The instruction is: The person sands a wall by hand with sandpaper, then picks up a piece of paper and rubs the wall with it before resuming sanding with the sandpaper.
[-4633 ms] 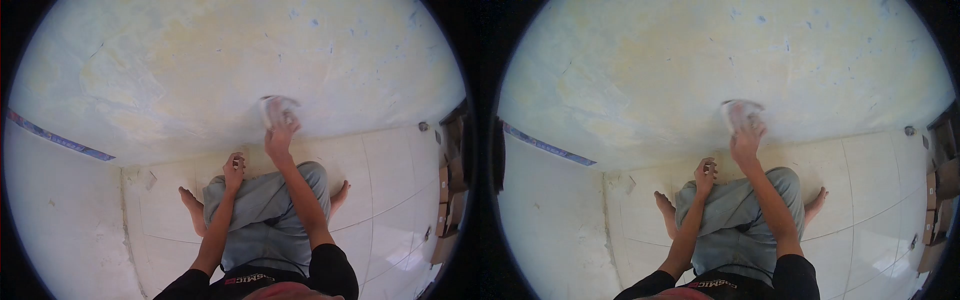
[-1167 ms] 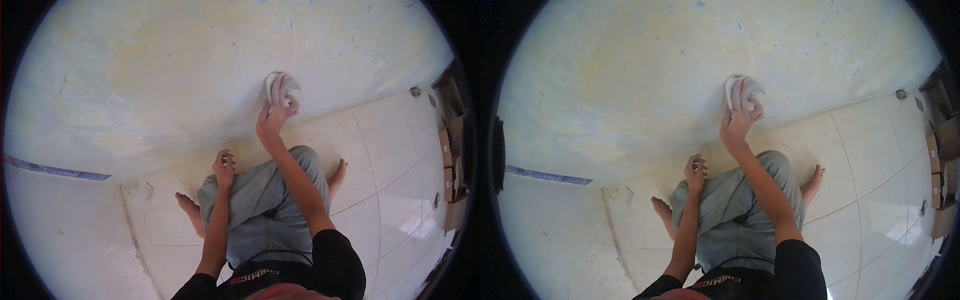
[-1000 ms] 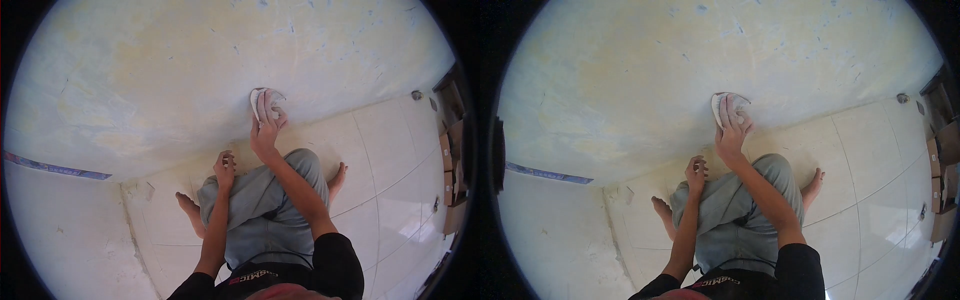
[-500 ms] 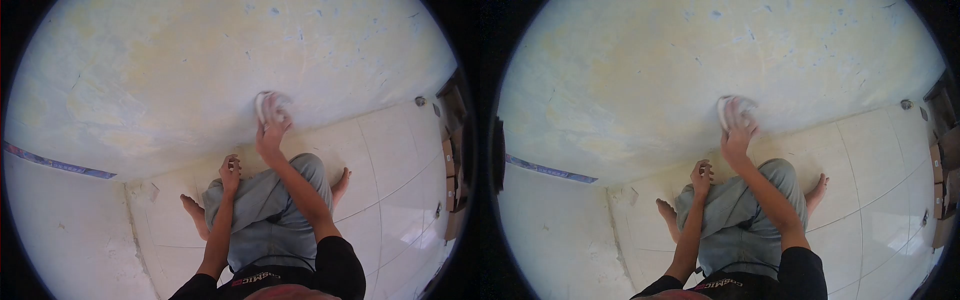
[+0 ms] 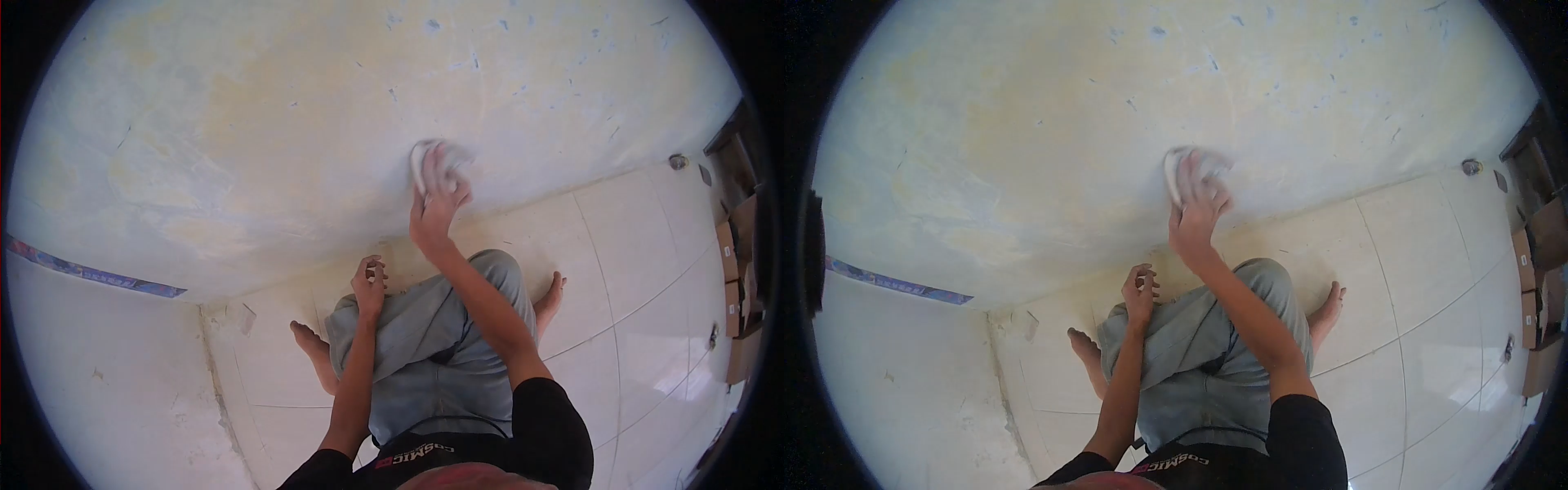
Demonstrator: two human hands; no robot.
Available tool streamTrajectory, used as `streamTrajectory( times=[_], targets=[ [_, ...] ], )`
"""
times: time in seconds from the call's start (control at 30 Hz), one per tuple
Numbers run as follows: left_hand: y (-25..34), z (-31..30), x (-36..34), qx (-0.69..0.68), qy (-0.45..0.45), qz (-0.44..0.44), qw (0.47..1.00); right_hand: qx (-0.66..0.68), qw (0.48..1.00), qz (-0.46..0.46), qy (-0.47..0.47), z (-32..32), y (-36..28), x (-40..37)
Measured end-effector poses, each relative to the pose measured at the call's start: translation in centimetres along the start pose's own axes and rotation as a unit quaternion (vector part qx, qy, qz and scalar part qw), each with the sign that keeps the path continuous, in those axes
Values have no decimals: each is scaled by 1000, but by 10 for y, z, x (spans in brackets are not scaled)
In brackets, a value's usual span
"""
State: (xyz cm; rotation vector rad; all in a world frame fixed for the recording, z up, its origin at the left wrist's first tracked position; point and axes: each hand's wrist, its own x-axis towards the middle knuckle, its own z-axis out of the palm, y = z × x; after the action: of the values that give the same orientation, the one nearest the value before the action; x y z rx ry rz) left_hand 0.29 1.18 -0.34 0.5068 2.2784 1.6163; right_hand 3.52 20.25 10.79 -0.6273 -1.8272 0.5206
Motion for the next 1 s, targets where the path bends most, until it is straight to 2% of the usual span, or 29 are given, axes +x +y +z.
streamTrajectory(
  times=[0.03, 0.1, 0.2, 0.3, 0.43, 0.5, 0.6, 0.77, 0.83, 0.93, 1.0],
  targets=[
    [-1, 1, 2, -11, 5, 12, 1000, 4, 1000, -5, 2, 4, 3, -9],
    [-1, 0, 4, -19, 13, 25, 999, -49, 995, -38, -81, 3, -6, -28],
    [-1, 1, 4, -4, 4, 21, 1000, -30, 997, -71, -25, 0, -6, 4],
    [1, -1, -1, -11, 11, 19, 1000, -48, 995, -42, -80, 7, 10, -24],
    [-4, 1, 5, -11, 8, 23, 1000, -54, 994, -58, -72, 11, 4, -24],
    [-4, 2, 6, -6, 2, 26, 1000, -40, 994, -95, -44, 12, 1, -9],
    [2, 0, 2, -10, 10, 22, 1000, -77, 990, -62, -96, 7, 5, -34],
    [2, -1, 2, 6, -9, 18, 1000, -39, 994, -72, -65, 7, -2, -8],
    [-3, -3, -8, 6, -6, 2, 1000, -33, 994, -81, -58, 6, 0, -24],
    [-1, -2, 5, 2, -4, 19, 1000, -99, 990, -45, -89, 8, 1, -30],
    [0, 1, 5, -3, -7, 22, 1000, -35, 996, -69, -43, 0, -8, -5]
  ],
)
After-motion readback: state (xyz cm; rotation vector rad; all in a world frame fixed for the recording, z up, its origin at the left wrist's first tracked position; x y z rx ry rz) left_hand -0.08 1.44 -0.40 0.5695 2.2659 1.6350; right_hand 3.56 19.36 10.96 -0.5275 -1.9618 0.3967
